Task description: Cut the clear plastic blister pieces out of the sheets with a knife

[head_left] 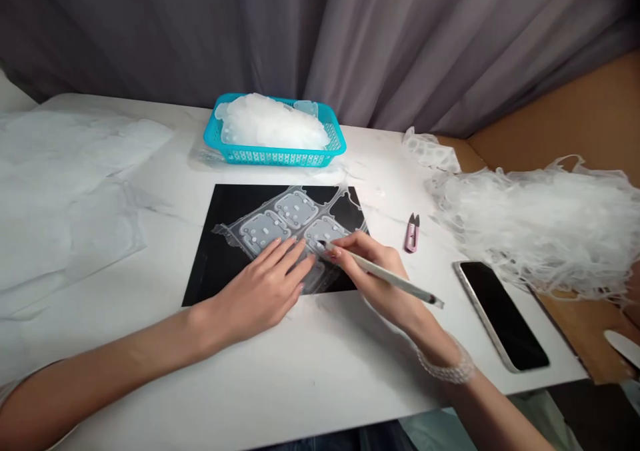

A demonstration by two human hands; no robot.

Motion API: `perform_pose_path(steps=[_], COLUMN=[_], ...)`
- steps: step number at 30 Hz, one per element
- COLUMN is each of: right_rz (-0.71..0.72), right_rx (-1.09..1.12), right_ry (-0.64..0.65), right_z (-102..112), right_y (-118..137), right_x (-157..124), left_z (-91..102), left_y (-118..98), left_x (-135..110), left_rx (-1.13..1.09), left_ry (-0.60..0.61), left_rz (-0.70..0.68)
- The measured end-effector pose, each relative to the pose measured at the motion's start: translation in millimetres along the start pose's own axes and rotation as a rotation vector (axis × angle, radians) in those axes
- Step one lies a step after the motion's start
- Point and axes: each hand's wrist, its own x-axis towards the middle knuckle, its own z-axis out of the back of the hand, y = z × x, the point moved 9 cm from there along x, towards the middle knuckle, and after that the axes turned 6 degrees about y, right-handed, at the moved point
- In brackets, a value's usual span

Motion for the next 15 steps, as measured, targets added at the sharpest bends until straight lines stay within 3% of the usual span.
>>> perform_pose_path(steps=[2, 7, 15], right_rz=[0.001, 0.05, 0.237], right_rx=[-0.103, -0.254, -0.494], right_ry=[0.057, 0.043, 0.025], right_z=[-11.9, -18.0, -33.4], right_y=[2.1, 8.3, 23.6], right_x=[-2.2, -3.9, -1.5], left_z=[-5.0, -5.3, -7.5], left_y=[-2.2, 0.6, 0.8], left_x=[-0.8, 4.7, 3.1], left_rx=[0.025, 0.011, 0.024], left_ry=[0.025, 0.081, 0.086], left_rz=[0.0, 0.018, 0.011])
